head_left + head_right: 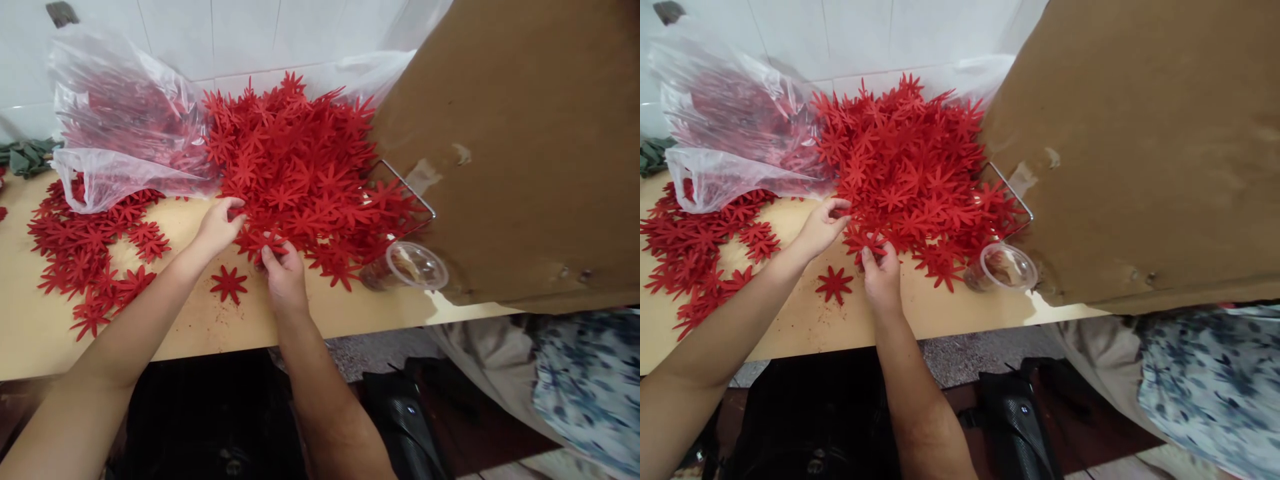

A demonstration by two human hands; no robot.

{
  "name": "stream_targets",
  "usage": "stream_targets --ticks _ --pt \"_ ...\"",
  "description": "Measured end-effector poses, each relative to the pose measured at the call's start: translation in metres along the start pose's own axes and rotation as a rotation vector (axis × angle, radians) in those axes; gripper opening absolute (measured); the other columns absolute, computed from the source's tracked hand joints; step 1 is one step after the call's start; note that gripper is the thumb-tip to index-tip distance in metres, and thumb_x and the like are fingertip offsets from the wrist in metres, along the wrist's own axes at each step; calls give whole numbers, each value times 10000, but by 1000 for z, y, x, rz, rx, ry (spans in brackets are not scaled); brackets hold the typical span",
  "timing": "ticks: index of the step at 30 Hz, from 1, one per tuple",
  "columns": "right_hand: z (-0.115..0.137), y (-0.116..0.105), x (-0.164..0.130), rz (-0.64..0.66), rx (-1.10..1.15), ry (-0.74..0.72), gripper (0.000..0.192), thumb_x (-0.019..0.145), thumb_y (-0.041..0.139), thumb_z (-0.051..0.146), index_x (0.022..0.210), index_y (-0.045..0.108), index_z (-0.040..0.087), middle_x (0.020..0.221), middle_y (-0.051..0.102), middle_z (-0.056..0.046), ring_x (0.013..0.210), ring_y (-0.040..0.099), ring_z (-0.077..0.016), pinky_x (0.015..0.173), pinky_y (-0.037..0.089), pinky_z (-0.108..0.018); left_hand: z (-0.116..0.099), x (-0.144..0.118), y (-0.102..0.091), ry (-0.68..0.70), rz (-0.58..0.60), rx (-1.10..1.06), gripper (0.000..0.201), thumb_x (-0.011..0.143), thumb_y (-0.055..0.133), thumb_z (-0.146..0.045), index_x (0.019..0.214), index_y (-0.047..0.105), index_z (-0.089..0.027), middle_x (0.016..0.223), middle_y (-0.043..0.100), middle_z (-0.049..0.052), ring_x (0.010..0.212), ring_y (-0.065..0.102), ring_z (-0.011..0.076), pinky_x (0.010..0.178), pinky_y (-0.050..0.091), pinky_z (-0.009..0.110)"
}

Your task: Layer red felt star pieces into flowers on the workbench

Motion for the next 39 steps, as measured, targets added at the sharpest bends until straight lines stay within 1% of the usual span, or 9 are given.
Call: stream_targets --ticks 3,8,11,15,21,25,28,31,39 --pt "1 -2 0 -17 -45 -32 248 579 657 312 742 524 181 566 541 60 471 454 -54 488 385 -214 -8 -10 -9 25 -11 1 202 690 546 -142 889 582 -136 933 590 56 773 523 106 720 427 252" --pt "1 0 -2 32 -132 -57 225 662 620 385 729 563 178 627 603 19 554 526 -89 580 451 -256 -26 -39 0 -20 315 -140 184 717 558 -234 861 598 -127 858 627 51 757 551 113 701 435 259" --pt "2 1 -2 73 -118 -108 222 693 608 385 768 593 177 770 652 -17 734 595 -123 754 469 -301 -28 -47 7 -53 395 -196 218 700 586 -280 852 595 -124 813 627 38 714 550 108 684 439 265" --pt "4 4 -2 89 -65 -116 200 682 623 364 769 602 185 800 660 -15 776 601 -122 797 462 -301 -23 -43 11 -88 354 -277 110 694 576 -208 757 580 -118 746 611 18 677 538 91 692 436 263" --pt "1 9 -4 161 -108 -30 202 650 633 365 716 550 194 525 523 66 450 441 -56 474 390 -210 -17 -26 -7 -161 115 -344 52 707 536 -147 661 513 -144 558 502 -49 518 455 47 550 372 193" --pt "-1 6 -3 135 -123 -23 217 646 628 372 727 541 190 538 523 59 475 455 -61 466 379 -207 -7 -15 -18 -266 -20 -334 59 742 510 -197 773 528 -149 639 546 -26 550 491 58 519 352 184" --pt "2 7 -3 141 -109 -40 235 640 625 386 735 547 185 555 537 51 491 471 -67 486 398 -217 -4 -8 -11 -245 34 -272 252 722 535 -182 968 553 -131 907 610 52 740 554 100 659 425 235" --pt "4 7 -3 136 -137 -51 263 657 608 422 637 501 183 473 477 67 421 427 -59 438 363 -213 -2 -6 -4 -192 47 -179 401 688 549 -124 1089 539 -97 1105 575 115 917 543 138 833 412 299" --pt "6 -1 -5 46 -291 -90 384 728 517 524 566 423 189 422 380 76 378 348 -54 393 288 -208 -22 -36 1 -132 357 -208 216 742 536 -286 814 634 -108 772 638 40 700 553 101 742 437 288"
Point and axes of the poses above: each hand's wrist, its own x-axis towards the middle knuckle, its own y-axis out of the palm, z = x × y, the point moved 5 cm from there along x, towards the middle knuckle
